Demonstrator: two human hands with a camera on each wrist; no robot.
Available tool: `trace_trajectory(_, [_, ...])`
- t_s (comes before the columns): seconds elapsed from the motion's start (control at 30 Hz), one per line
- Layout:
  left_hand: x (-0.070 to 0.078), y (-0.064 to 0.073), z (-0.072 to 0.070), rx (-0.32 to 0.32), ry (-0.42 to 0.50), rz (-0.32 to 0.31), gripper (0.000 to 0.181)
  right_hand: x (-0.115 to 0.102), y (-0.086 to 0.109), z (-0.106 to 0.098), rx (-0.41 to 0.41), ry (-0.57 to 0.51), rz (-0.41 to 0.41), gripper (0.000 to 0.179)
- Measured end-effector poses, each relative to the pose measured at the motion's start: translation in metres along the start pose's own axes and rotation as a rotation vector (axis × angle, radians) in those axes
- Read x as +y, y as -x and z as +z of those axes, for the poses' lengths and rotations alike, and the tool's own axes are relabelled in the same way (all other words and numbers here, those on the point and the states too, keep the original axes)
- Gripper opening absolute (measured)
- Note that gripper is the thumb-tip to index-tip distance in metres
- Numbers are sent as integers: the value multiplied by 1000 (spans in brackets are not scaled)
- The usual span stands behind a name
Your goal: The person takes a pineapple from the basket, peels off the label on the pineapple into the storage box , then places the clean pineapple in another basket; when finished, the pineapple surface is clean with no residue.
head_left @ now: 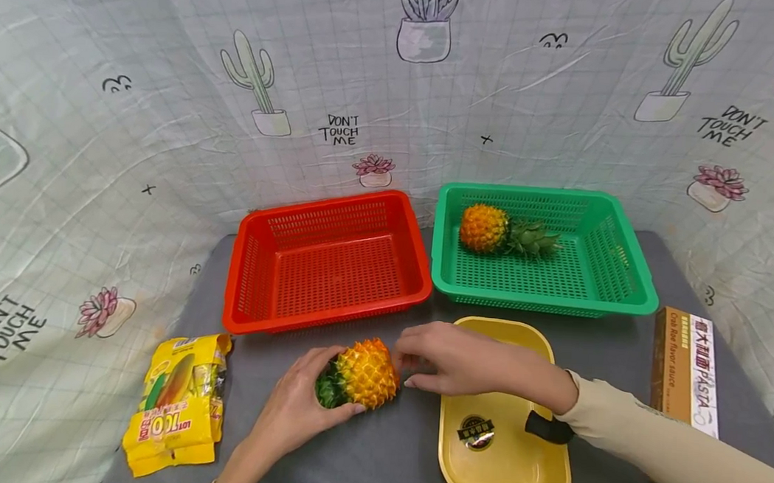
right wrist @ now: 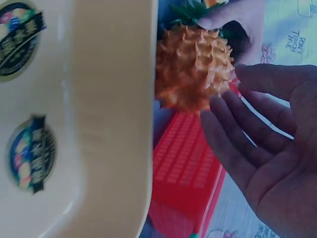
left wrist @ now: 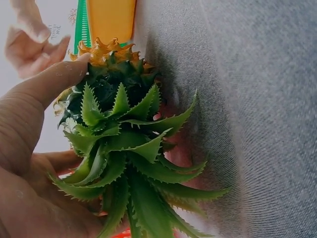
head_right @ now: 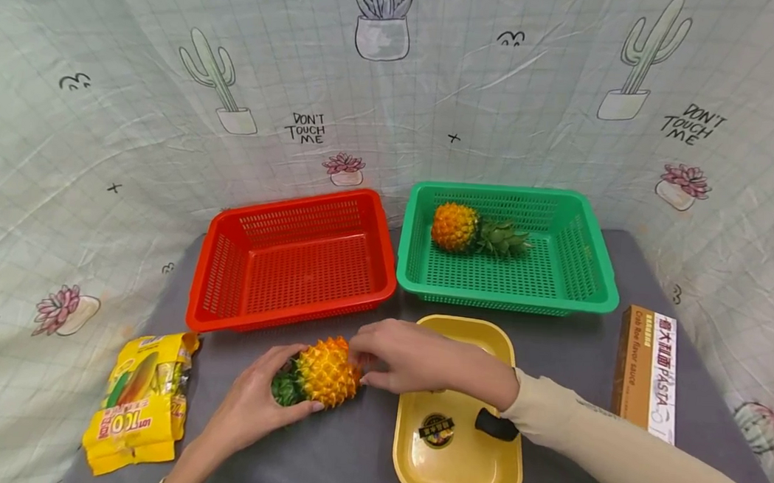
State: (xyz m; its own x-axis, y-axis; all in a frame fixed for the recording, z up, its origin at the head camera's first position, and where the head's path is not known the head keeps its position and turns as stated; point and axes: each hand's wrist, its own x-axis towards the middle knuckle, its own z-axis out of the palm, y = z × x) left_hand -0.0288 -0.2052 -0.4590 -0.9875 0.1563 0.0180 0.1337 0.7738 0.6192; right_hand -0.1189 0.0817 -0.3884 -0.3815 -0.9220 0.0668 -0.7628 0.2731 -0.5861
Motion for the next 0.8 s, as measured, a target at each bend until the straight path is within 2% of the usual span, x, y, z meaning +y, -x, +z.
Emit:
trace_trajectory(0.2, [0, 0, 0, -4, 16, 10, 84, -5, -19, 14, -26, 155, 41, 53])
trace_trajectory(0.37, [-1, -2, -1, -8, 26, 15, 84, -4, -31, 28, -31, 225, 40, 80])
trace_trajectory(0.63, [-1, -2, -1, -12, 14, 9, 84, 5, -43, 45, -46, 202, 63, 112])
trace_trajectory(0.8, [-2, -2, 0, -17, 17, -5, 84, 10, -48, 53, -58, 166, 94, 118])
